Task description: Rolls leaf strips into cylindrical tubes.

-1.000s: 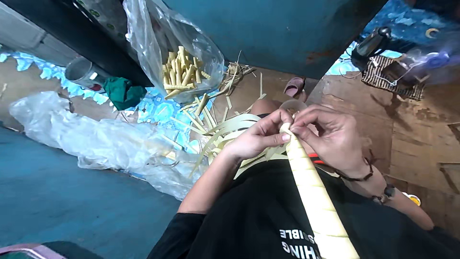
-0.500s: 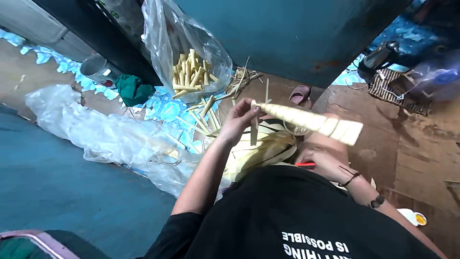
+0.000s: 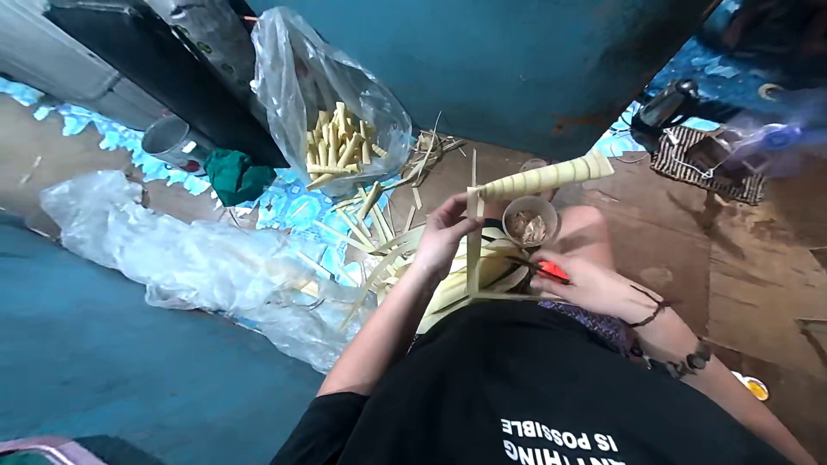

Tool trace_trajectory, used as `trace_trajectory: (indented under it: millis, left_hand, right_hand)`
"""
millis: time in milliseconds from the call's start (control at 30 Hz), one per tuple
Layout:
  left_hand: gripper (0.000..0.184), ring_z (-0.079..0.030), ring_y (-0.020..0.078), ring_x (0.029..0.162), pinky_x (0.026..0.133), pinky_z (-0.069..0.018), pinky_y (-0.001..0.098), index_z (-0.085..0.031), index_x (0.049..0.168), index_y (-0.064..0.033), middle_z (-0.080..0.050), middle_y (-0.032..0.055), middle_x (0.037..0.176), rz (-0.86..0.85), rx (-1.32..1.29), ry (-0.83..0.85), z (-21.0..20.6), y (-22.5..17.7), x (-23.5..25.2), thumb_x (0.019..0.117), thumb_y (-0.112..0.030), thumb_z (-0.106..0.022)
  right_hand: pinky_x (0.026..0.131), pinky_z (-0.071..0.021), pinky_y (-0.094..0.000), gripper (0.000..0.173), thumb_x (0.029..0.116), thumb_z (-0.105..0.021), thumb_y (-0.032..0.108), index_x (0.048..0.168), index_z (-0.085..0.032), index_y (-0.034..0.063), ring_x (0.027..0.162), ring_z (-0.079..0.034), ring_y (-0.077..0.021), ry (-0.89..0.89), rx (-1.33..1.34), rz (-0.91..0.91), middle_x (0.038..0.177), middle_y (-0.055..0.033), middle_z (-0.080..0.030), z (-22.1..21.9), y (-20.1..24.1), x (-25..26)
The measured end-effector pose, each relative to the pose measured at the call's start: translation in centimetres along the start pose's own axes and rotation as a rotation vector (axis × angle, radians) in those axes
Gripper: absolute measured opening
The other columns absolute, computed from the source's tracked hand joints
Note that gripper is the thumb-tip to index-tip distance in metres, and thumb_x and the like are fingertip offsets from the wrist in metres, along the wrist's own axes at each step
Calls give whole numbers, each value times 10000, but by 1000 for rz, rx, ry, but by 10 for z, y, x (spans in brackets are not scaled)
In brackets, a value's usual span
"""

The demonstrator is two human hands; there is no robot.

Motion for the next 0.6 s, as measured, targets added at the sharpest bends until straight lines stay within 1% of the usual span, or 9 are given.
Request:
trace_trajectory:
  millis: [67,100,167,233,300,400,500,567,600]
  left_hand:
    - [358,-679,105,906,789,-588,308,-614,1287,-110,-685,27,1166,6,-5,4,-1,-3,0,951,15,-604]
    - [370,-679,113,910,791,-590,314,-610,1292,-111,-680,31,1172,12,-14,10,-2,-3,0,943,13,-614]
    - [373,-679,119,919,798,-590,319,-609,1287,-109,-678,36,1174,21,-44,23,-7,-3,1,937,20,-618]
    - [360,-677,115,917,804,-589,314,-610,1268,-108,-677,36,1146,31,-88,32,-14,-4,0,938,36,-609]
    - [352,-674,112,917,805,-587,313,-617,1250,-107,-681,35,1117,38,-139,49,-20,-5,-1,933,45,-608]
    - [406,-675,117,925,818,-581,321,-582,1262,-110,-686,31,1120,86,-220,146,-27,-2,-4,903,76,-621]
    - [489,-675,120,934,824,-581,322,-557,1288,-116,-687,34,1130,119,-231,186,-26,6,-3,861,103,-653]
    - [608,-687,131,908,806,-594,331,-519,1346,-88,-687,60,1136,130,-165,218,-31,12,-3,806,117,-709]
    - [685,-686,144,918,815,-597,337,-483,1396,-89,-665,76,1173,150,-146,247,-35,15,-5,793,118,-733]
  right_hand:
    - [760,-556,-457,436,1077,-449,394,1356,-574,83,813,-674,-240,-164,24,56,937,-133,-682,2,11,-1]
    - [707,-561,-432,421,1082,-420,373,1345,-583,87,753,-669,-216,-279,15,98,876,-111,-674,0,15,0]
    - [631,-572,-422,393,1084,-421,320,1297,-615,54,670,-667,-214,-479,-29,160,794,-107,-664,-4,23,7]
    - [613,-556,-442,375,1072,-450,299,1264,-645,42,665,-659,-249,-627,-95,190,811,-124,-673,-7,31,15]
    - [610,-560,-458,355,1061,-473,271,1256,-655,38,686,-675,-276,-705,-127,233,862,-144,-691,-7,40,19]
    - [607,-565,-471,296,1023,-501,165,1225,-660,18,695,-675,-291,-680,-141,262,897,-161,-687,-6,50,23]
    - [648,-579,-502,275,1025,-509,151,1220,-666,39,760,-704,-321,-625,-191,227,942,-162,-705,-6,52,26]
    - [670,-569,-557,287,982,-559,64,1253,-649,41,795,-704,-377,-541,-180,168,945,-194,-699,-8,52,29]
    - [695,-560,-586,360,938,-592,-1,1292,-632,57,826,-702,-400,-481,-148,122,961,-209,-698,-10,53,30]
Point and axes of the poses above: each hand's wrist, its own x-axis towards the middle knuckle, its own z-axis out of the back of the hand, y = z × x, the point moved 1 cm from there along x, towards the middle knuckle
